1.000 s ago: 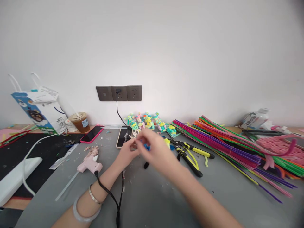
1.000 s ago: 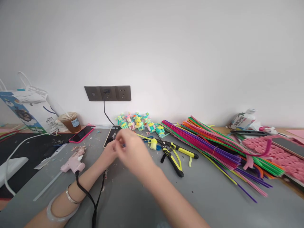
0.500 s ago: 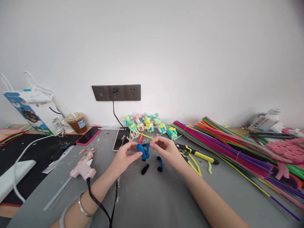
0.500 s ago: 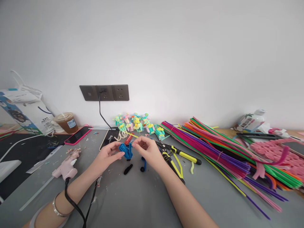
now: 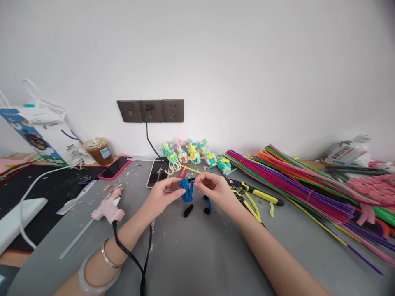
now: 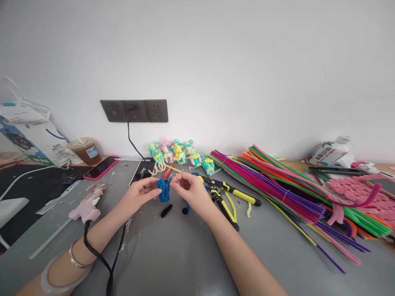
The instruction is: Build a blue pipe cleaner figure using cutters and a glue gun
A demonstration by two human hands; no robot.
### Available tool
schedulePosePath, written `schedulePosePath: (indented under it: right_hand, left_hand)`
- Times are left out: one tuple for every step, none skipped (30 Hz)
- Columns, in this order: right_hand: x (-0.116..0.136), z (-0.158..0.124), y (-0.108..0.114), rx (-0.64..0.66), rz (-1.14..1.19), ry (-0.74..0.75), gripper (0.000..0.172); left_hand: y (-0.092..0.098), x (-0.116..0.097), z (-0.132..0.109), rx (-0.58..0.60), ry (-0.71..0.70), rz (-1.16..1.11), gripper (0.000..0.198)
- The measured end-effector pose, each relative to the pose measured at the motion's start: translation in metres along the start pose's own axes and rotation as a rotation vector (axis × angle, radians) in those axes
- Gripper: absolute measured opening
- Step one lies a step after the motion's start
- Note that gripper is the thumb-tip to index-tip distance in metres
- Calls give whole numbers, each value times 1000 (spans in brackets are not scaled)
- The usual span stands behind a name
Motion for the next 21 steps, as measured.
schedulePosePath:
  right_hand:
    - [0, 0, 0, 3, 4, -2, 32]
    - [0, 0, -1, 6, 8, -3, 32]
    - [0, 0, -1, 8, 12, -4, 32]
    - [0, 0, -1, 8, 15, -4, 32]
    - [0, 0, -1, 8, 17, -4, 32]
    - [0, 0, -1, 7, 16, -3, 32]
    - [0, 0, -1, 4, 14, -1, 32]
    - [0, 0, -1, 3, 12, 1, 31]
    - [0, 0, -1, 4, 10, 2, 30]
    - [0, 0, -2, 6, 9, 2, 29]
    - [0, 0, -2, 8, 9, 1, 28]
    - [0, -1, -2, 10, 11, 0, 27]
    - [1, -1, -2, 12, 13, -2, 26]
    - [1, -1, -3, 13, 15, -5, 24]
    - [1, -1, -3, 12, 18, -6, 23]
    - [0, -1, -3, 12, 20, -8, 23]
    - [0, 0, -3, 12, 21, -10, 22]
    - [-1, 0, -4, 11, 22, -11, 22]
    - [-2, 0, -4, 11, 23, -11, 21]
    - [-2, 0, -4, 12, 22, -11, 21]
    - [-3, 0, -4, 13, 20, -11, 20]
  left_hand:
    - [0, 0, 0, 0, 2, -2, 33]
    - [0, 0, 0, 1, 5, -4, 34]
    - [0, 0, 0, 2, 8, -7, 34]
    - [-1, 0, 0, 3, 8, -8, 34]
    - [-1, 0, 0, 6, 5, -7, 34]
    - [-1, 1, 0, 9, 1, -4, 33]
    - [-1, 1, 0, 11, -4, 1, 32]
    - [-2, 1, 1, 15, -9, 5, 31]
    - [-2, 2, 1, 17, -11, 8, 30]
    - [-2, 2, 1, 20, -11, 8, 30]
    - [-2, 3, 1, 21, -8, 9, 30]
    - [-2, 4, 1, 20, -5, 9, 30]
    - [-2, 4, 1, 22, -2, 11, 30]
    - [-2, 4, 1, 23, 0, 15, 30]
    - [-2, 5, 0, 24, 1, 21, 30]
    - [-2, 5, 0, 25, 0, 26, 30]
    - [-2, 5, 0, 26, -1, 30, 30]
    - [-2, 5, 0, 26, -3, 33, 30]
    - [-3, 5, -1, 26, -5, 35, 30]
    - [-3, 4, -1, 27, -5, 36, 30]
    - [-3, 4, -1, 28, -6, 38, 30]
Point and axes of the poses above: each hand's wrist, its own z-axis towards the middle knuckle, its own y-axis out of the back of the hand, x = y × z, the point moved 3 cm from there along z, towards the middle knuckle, and after that the axes turned 14 degrees about z, right-handed, at the moved point
